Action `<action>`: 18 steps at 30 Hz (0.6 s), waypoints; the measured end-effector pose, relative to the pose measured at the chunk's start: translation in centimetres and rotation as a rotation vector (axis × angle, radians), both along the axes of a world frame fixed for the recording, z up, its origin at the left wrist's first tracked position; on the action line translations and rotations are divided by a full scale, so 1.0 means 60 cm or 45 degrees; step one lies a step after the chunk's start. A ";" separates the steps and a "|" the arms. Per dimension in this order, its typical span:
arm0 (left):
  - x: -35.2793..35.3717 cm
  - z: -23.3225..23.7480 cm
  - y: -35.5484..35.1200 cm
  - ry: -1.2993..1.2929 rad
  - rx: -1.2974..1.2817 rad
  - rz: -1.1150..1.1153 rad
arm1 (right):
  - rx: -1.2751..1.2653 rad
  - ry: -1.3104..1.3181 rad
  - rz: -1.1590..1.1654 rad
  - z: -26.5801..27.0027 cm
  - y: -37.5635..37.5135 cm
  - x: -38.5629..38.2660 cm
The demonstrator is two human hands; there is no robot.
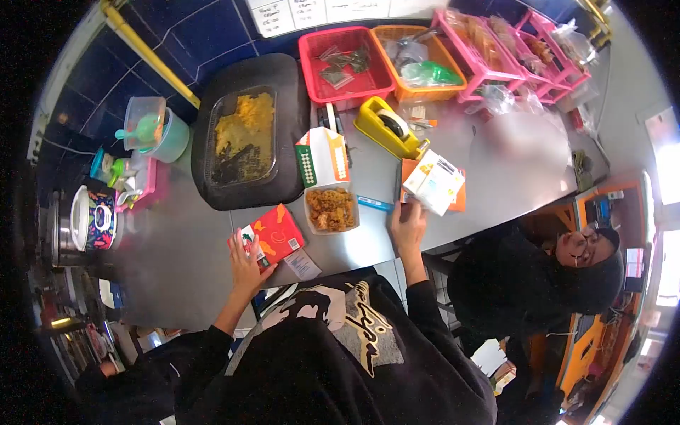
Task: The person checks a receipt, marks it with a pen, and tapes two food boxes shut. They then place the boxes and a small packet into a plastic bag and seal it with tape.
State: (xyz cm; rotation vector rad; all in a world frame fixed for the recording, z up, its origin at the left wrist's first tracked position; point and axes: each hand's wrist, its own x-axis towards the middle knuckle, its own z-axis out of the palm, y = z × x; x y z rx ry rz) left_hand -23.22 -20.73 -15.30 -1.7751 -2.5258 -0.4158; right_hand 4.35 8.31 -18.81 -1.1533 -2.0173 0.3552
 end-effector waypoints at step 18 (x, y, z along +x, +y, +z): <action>0.044 -0.027 0.000 -0.056 0.011 0.158 | 0.395 0.090 -0.287 0.076 0.129 -0.003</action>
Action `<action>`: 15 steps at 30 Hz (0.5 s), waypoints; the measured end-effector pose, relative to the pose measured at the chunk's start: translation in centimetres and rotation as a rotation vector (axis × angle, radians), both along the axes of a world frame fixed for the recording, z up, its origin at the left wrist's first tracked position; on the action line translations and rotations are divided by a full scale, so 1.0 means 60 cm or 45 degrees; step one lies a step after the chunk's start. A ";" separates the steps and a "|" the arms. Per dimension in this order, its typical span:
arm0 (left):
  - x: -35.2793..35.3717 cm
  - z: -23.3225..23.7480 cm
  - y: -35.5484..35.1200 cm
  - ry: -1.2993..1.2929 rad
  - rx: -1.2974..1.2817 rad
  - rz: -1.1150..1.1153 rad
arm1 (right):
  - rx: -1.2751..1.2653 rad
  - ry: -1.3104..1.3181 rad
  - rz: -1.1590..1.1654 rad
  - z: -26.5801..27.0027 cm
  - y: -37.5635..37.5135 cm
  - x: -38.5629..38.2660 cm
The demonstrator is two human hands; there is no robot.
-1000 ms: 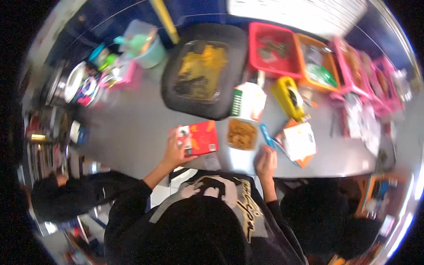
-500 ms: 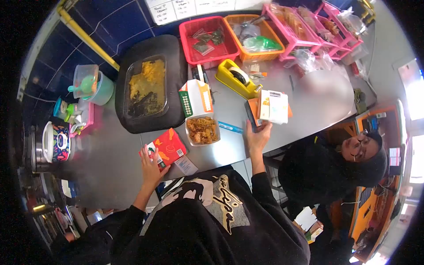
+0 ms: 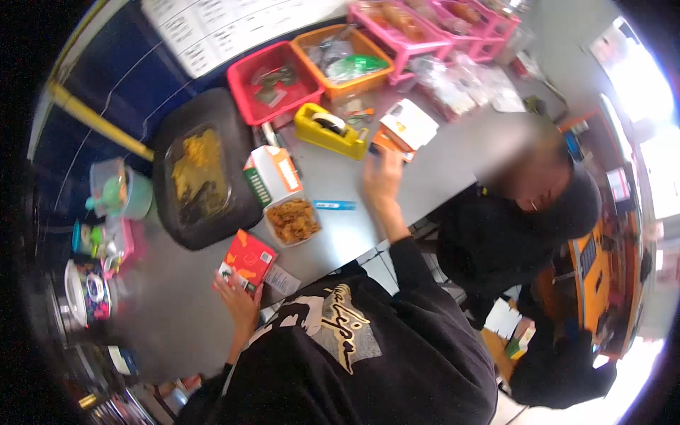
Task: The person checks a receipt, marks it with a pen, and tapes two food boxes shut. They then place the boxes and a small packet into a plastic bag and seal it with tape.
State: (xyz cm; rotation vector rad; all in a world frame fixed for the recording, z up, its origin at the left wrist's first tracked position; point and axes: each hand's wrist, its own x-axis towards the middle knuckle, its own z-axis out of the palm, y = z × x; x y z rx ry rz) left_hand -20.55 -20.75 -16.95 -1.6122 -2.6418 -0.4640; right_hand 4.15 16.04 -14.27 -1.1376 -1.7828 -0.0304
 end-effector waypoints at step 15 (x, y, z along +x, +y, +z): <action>0.019 0.009 0.001 0.013 -0.083 0.226 | -1.523 -0.147 0.330 0.025 0.188 -0.040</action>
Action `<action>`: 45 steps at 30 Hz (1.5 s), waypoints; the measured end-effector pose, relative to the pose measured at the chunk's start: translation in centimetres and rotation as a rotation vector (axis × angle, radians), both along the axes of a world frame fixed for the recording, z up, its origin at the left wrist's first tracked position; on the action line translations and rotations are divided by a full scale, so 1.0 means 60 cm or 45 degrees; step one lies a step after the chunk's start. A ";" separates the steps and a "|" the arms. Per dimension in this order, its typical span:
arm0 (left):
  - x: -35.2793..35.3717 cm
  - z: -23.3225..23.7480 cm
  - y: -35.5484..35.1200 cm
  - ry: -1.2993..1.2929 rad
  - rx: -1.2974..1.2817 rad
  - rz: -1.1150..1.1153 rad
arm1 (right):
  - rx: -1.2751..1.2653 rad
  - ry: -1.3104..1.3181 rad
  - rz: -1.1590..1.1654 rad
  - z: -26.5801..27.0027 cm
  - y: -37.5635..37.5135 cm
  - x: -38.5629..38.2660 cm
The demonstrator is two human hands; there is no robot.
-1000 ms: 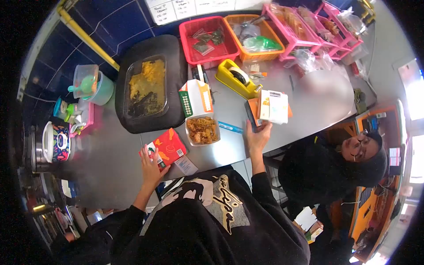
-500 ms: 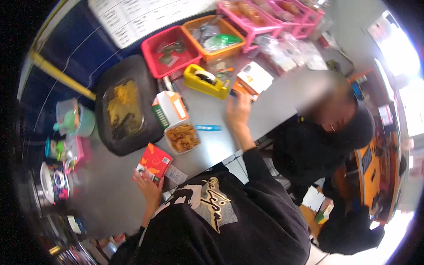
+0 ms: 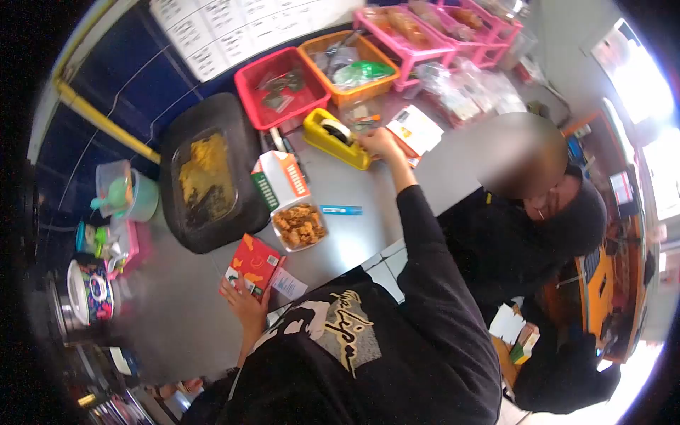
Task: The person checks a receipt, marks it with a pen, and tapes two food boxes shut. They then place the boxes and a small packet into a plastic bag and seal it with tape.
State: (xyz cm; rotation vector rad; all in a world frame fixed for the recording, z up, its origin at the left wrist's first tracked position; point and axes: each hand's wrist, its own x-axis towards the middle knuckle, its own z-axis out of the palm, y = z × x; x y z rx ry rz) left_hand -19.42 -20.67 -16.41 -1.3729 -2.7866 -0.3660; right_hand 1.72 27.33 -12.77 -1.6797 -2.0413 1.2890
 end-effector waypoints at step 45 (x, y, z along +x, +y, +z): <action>0.005 0.024 0.010 -0.054 0.262 -0.426 | 0.843 0.474 0.231 0.057 -0.406 -0.218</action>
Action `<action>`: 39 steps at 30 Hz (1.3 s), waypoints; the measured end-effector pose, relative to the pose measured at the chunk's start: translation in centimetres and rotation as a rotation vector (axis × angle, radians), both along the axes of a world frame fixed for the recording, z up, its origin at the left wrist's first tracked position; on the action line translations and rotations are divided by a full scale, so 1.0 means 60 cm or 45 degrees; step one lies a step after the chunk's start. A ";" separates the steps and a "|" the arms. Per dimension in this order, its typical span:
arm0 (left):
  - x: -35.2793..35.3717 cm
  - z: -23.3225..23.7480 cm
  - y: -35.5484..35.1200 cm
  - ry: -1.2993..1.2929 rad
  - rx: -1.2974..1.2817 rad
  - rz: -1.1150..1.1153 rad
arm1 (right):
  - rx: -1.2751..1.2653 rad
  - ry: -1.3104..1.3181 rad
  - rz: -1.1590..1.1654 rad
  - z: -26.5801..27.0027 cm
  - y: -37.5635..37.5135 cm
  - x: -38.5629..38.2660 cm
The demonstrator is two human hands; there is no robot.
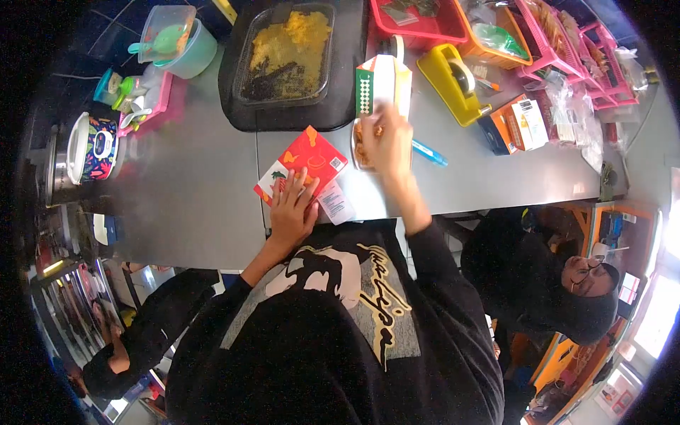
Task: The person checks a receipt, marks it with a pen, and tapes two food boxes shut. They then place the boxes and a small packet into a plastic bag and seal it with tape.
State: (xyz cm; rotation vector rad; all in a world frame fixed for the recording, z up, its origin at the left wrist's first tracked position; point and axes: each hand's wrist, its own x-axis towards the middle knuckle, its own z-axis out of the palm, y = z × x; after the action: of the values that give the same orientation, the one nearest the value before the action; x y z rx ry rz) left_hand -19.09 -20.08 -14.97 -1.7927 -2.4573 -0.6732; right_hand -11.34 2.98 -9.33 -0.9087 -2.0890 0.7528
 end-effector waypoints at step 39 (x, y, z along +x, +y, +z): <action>0.039 0.091 0.264 -0.686 -0.219 -0.542 | -0.065 0.037 0.192 -0.047 0.010 0.333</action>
State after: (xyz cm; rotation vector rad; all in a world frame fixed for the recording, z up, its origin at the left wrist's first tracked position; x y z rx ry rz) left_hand -16.74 -4.25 -9.49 -2.5250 -2.4983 -1.1324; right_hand 8.62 3.61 -12.17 -0.7688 -2.1388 0.8959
